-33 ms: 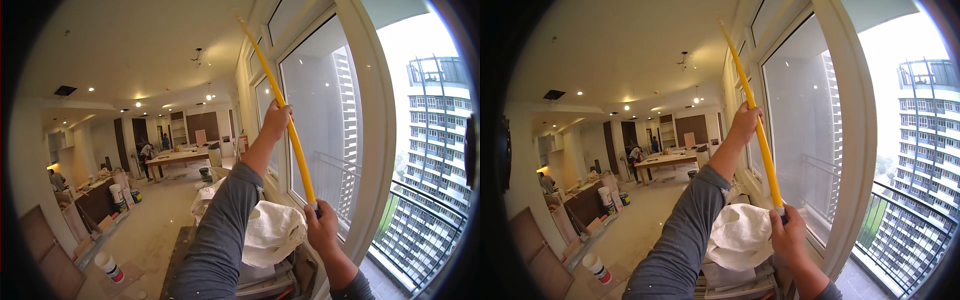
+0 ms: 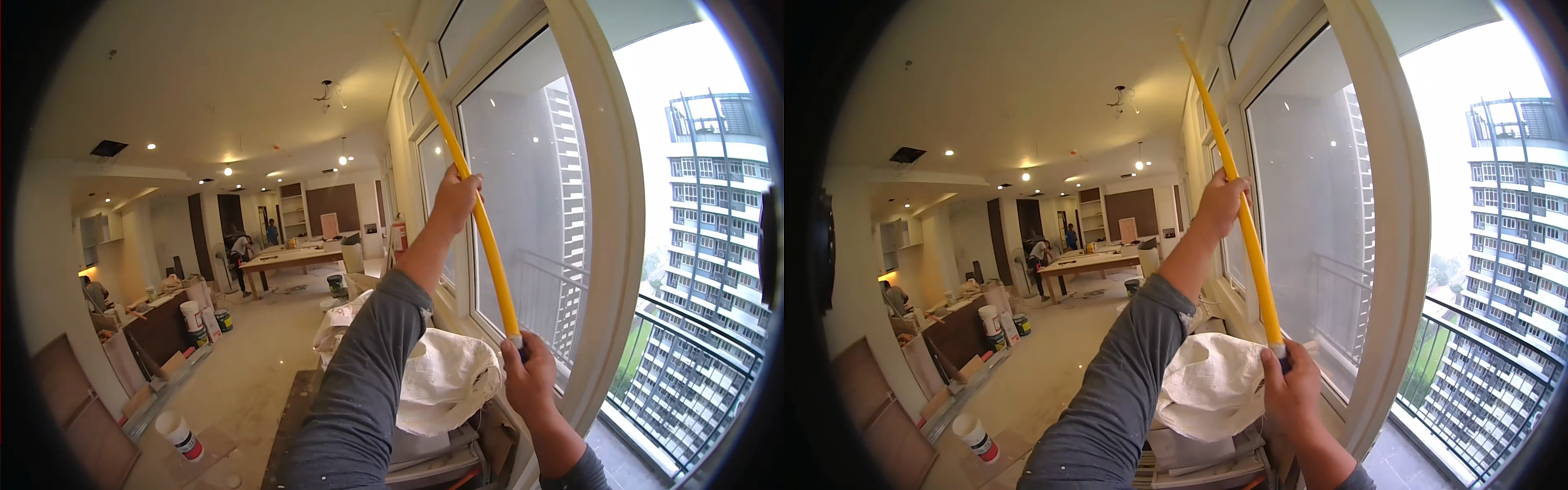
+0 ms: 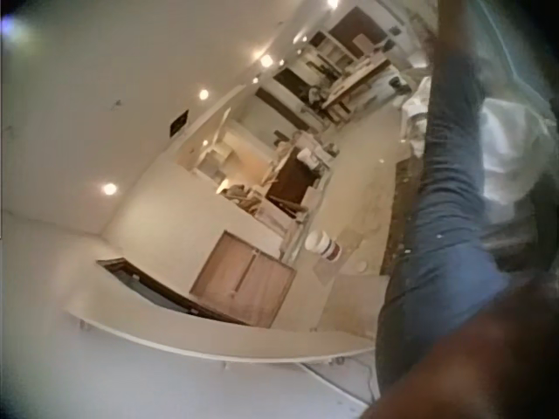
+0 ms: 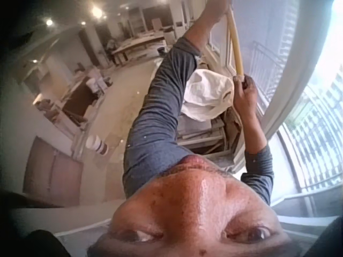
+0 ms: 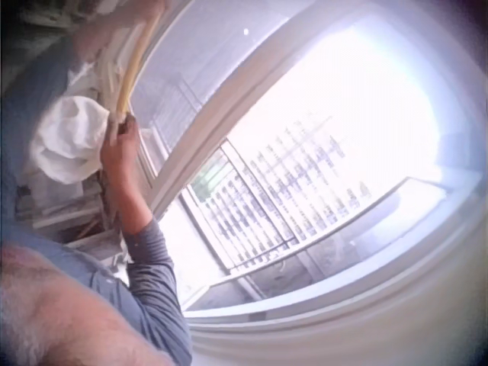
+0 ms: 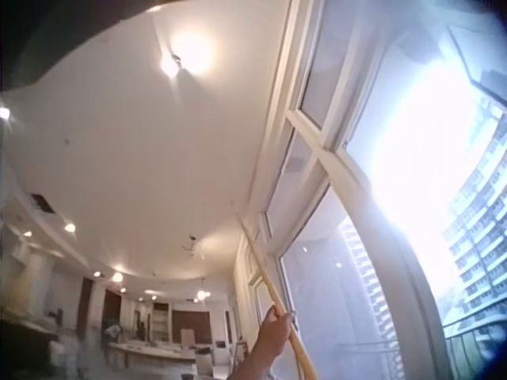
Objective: The person paints the ceiling using a paint roller attached to an extension pole, dips the paint roller into a bucket of paint, and paints the ceiling again.
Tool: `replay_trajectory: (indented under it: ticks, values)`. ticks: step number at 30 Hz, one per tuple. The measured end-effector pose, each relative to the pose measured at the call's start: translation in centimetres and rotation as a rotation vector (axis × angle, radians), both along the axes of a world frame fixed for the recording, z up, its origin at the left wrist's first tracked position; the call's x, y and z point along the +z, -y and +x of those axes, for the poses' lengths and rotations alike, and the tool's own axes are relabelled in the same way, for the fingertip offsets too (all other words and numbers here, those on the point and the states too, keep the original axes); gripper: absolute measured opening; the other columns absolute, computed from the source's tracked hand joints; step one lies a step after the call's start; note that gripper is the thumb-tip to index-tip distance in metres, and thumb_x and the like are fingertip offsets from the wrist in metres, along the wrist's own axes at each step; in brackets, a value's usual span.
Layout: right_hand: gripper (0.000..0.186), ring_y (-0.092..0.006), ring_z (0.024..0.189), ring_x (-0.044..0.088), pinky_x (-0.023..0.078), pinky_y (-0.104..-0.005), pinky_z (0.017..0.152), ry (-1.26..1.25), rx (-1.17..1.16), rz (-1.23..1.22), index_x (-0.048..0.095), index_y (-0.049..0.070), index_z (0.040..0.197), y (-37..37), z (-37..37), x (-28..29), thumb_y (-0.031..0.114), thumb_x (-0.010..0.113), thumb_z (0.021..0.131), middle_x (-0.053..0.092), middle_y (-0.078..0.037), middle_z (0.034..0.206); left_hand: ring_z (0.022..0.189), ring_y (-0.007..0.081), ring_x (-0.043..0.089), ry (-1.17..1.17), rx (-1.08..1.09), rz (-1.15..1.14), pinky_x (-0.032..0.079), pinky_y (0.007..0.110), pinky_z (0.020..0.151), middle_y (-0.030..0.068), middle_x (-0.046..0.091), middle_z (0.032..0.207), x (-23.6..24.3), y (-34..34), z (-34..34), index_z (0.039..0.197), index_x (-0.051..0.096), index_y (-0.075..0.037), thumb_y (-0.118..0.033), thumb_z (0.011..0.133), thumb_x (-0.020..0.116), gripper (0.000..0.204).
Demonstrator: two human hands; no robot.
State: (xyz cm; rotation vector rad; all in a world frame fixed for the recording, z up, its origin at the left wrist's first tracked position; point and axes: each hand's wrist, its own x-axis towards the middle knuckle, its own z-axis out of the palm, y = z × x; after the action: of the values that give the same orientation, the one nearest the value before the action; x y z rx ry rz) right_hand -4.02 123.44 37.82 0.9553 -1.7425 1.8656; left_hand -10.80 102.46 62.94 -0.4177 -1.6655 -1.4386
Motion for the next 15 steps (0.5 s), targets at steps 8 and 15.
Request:
replay_trajectory:
  ticks: [8,15]
  values:
    - [0.028,-0.0040,0.060,0.053,0.041,-0.0209,0.053,0.033,0.103,-0.046,0.061,-0.003,0.119,-11.5,6.6,-5.1,0.012,0.067,0.096,0.058,0.001,0.073,0.066,0.0143,0.057,-0.039,0.022,-0.060,0.050,0.030,0.061,0.0037,0.054,0.080,-3.9,-12.4,8.0,0.120,0.051,-0.001,-0.014,0.093,0.063,0.032]
    - [0.026,-0.0012,0.061,0.044,0.036,-0.0178,0.054,0.202,0.304,-0.260,0.061,0.002,0.123,-21.5,14.6,-9.1,0.016,0.064,0.101,0.054,0.006,0.076,0.064,0.0111,0.056,-0.077,0.053,-0.155,0.051,0.028,0.058,0.0027,0.052,0.083,-7.8,-23.2,13.7,0.134,0.044,0.001,-0.014,0.097,0.061,0.044]
